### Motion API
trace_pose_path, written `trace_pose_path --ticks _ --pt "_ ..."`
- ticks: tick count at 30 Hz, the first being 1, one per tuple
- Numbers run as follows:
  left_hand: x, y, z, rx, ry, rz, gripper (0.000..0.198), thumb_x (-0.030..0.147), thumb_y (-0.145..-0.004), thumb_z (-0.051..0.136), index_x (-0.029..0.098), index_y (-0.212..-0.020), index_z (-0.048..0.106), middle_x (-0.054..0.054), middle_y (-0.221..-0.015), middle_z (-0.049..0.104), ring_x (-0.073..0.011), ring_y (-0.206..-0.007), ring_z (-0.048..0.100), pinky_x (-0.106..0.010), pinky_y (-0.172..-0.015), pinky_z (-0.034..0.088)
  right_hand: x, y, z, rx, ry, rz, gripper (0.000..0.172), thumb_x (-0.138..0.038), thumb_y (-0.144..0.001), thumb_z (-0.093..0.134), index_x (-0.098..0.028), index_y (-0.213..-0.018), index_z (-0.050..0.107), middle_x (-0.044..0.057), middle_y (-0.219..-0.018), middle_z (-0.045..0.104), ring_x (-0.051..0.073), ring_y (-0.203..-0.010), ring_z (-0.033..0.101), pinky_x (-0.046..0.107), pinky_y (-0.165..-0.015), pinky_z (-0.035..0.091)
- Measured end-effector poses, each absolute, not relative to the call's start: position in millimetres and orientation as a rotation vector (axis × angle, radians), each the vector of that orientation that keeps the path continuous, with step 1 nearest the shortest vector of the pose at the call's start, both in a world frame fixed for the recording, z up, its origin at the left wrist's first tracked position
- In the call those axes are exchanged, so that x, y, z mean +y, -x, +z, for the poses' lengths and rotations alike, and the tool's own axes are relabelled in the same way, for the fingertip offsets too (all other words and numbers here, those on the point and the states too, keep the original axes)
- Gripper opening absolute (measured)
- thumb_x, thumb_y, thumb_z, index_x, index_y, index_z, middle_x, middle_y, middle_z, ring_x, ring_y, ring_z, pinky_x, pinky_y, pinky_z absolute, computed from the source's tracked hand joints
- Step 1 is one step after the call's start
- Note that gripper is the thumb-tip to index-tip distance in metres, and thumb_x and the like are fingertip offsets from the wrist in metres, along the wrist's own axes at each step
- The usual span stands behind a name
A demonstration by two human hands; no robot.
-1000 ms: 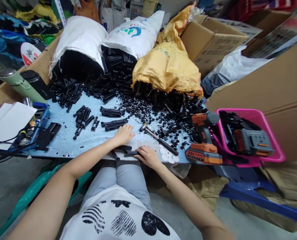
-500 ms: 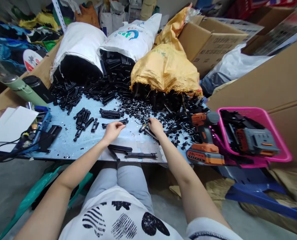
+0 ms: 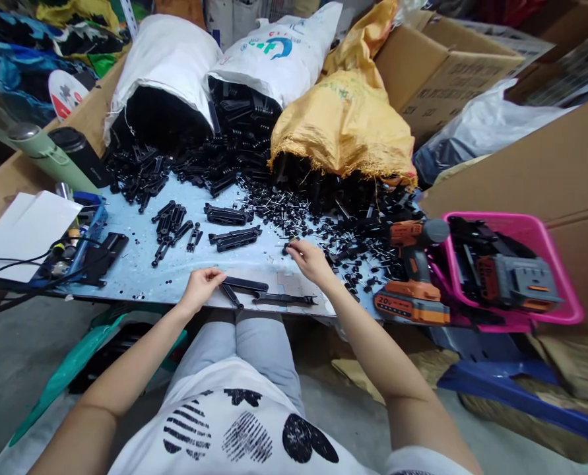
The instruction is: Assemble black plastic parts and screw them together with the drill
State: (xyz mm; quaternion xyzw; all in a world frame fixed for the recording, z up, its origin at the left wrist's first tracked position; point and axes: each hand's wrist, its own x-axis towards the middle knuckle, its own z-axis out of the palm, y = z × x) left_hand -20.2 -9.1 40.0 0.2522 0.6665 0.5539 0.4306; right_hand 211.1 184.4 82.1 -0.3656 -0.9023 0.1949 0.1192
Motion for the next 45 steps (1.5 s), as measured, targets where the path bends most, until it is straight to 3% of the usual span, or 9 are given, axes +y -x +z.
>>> trace_pose_path --ticks 5,11,15,19,25,32,36,40,45 --pt "-6 24 28 1.761 -0.676 1.341 0.047 0.039 -0.057 0.077 0.013 -0.094 0.063 0.005 -0.063 0.051 -0.0051 -0.048 0.042 -0.020 -0.050 0.035 143 -214 103 -2.977 0.837 0.691 0.030 -0.035 -0.095 0.038 -0.016 -0.097 0.061 0.007 -0.088 0.063 0.016 -0.078 0.058 0.025 -0.071 0.039" --pt "-8 28 13 1.995 -0.950 1.195 0.043 0.040 -0.069 0.069 0.013 -0.101 0.060 0.003 -0.069 0.051 -0.0070 -0.048 0.042 -0.022 -0.051 0.037 121 -206 113 -3.265 0.804 0.389 0.028 -0.030 -0.096 0.036 -0.015 -0.095 0.058 0.009 -0.093 0.062 0.016 -0.083 0.058 0.024 -0.069 0.038" --pt "-12 16 28 2.216 -1.583 1.055 0.033 0.039 -0.081 0.059 0.016 -0.105 0.060 -0.010 -0.098 0.061 -0.0203 -0.084 0.057 -0.034 -0.076 0.044 114 -196 108 -3.394 0.628 0.157 0.021 -0.017 -0.092 0.038 -0.012 -0.097 0.058 0.012 -0.094 0.061 0.019 -0.085 0.058 0.025 -0.069 0.040" --pt "-4 -11 43 1.873 -2.263 0.738 0.039 0.041 -0.084 0.056 0.018 -0.115 0.056 -0.014 -0.115 0.059 -0.0293 -0.114 0.049 -0.043 -0.092 0.036 110 -196 96 -3.415 0.551 0.075 0.023 -0.009 -0.090 0.038 -0.009 -0.102 0.058 0.014 -0.094 0.061 0.021 -0.088 0.058 0.027 -0.071 0.043" --pt "13 -41 34 1.872 -2.267 0.461 0.050 0.043 -0.079 0.062 0.015 -0.118 0.050 -0.013 -0.099 0.061 -0.0289 -0.095 0.056 -0.041 -0.079 0.040 102 -226 51 -3.038 0.599 0.241 0.041 -0.031 -0.097 0.034 -0.013 -0.133 0.043 0.016 -0.112 0.059 0.021 -0.098 0.058 0.032 -0.081 0.048" --pt "14 -38 29 1.879 -2.299 0.519 0.046 0.049 -0.079 0.058 0.015 -0.109 0.054 -0.013 -0.096 0.061 -0.0297 -0.094 0.054 -0.040 -0.077 0.040 125 -239 12 -2.860 0.354 0.609 0.043 -0.039 -0.093 0.043 -0.018 -0.131 0.049 0.011 -0.102 0.062 0.018 -0.093 0.057 0.032 -0.082 0.048" --pt "11 -36 32 1.869 -2.357 0.469 0.047 0.047 -0.083 0.055 0.014 -0.116 0.052 -0.014 -0.100 0.061 -0.0284 -0.095 0.055 -0.039 -0.078 0.040 135 -239 17 -2.936 0.273 0.520 0.045 -0.043 -0.094 0.041 -0.018 -0.130 0.049 0.010 -0.100 0.062 0.017 -0.090 0.057 0.029 -0.080 0.045" --pt "7 -27 34 1.864 -2.433 0.432 0.048 0.045 -0.088 0.047 0.011 -0.121 0.050 -0.017 -0.103 0.062 -0.0274 -0.093 0.058 -0.037 -0.076 0.041 128 -244 25 -3.026 0.603 0.116 0.054 -0.058 -0.089 0.041 -0.013 -0.108 0.062 0.013 -0.093 0.063 0.021 -0.086 0.059 0.031 -0.074 0.042" --pt "23 -11 45 1.932 -2.294 0.460 0.047 0.046 -0.092 0.037 0.014 -0.074 0.065 -0.013 -0.071 0.066 -0.0221 -0.069 0.062 -0.030 -0.061 0.041 125 -237 50 -3.070 0.697 0.170 0.064 -0.071 -0.084 0.032 -0.014 -0.071 0.059 0.008 -0.071 0.062 0.017 -0.068 0.058 0.025 -0.061 0.034"
